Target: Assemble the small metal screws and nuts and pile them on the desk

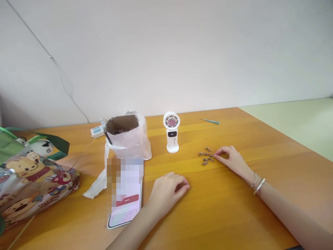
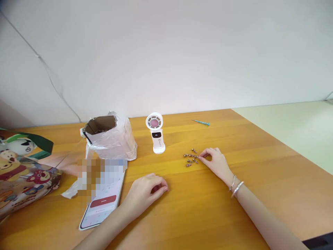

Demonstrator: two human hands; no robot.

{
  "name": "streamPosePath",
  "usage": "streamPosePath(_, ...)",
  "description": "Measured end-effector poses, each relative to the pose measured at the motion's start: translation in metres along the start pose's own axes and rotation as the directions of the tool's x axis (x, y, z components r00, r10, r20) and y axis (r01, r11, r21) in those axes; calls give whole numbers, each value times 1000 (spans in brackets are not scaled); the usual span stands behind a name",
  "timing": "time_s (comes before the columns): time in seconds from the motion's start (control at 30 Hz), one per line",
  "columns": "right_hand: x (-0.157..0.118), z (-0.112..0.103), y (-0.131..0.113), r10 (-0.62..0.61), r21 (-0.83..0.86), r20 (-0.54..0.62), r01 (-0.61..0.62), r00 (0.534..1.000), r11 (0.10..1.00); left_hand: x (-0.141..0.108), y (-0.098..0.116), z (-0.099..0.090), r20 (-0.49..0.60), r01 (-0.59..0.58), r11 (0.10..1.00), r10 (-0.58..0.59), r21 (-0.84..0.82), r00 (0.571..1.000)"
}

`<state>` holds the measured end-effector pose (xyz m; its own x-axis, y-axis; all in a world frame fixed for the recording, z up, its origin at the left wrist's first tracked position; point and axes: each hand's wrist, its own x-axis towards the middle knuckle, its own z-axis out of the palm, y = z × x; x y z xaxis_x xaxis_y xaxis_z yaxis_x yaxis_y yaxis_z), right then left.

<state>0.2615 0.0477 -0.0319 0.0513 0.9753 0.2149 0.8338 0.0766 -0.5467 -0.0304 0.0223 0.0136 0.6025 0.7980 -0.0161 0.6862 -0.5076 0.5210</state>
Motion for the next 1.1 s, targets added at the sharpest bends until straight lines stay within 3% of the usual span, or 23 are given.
streamPosePath(0.23,-3,5,0,-29,-84,-28,26,999,996,-1,0,2,-4,-53,996,54,68,999)
streamPosePath(0.37,-8,5,8,-73,-74,-42,69,996,995,-9,9,-17,-28,-141,982,145,126,989)
streamPosePath(0.43,-9,6,17,-93,-82,-68,88,993,993,-15,15,-40,-92,-183,973,197,144,976)
streamPosePath(0.5,-10,8,25,-94,-91,-88,86,992,992,-21,17,-72,-224,-172,966,214,192,951)
streamPosePath(0.6,-10,10,32,-113,-72,-133,104,985,992,-25,6,-125,-478,-12,966,139,258,867)
streamPosePath(0.67,-11,11,32,-132,-54,-165,125,977,991,-23,-10,-158,-569,102,966,54,239,821)
streamPosePath(0.73,-11,12,31,-136,-26,-168,134,976,991,-15,-28,-183,-513,194,950,-43,245,858)
streamPosePath(0.8,-12,12,29,-131,12,-139,134,982,991,-4,-43,-199,-302,278,887,-168,370,938)
streamPosePath(0.83,-13,12,28,-128,32,-123,133,984,991,2,-49,-204,-206,280,856,-208,435,956)
streamPosePath(0.97,-14,8,23,-110,70,-111,118,988,991,27,-63,-214,-67,240,833,-239,498,969)
streamPosePath(1.1,-14,3,19,-107,66,-123,116,987,991,47,-71,-215,33,235,818,-295,525,955)
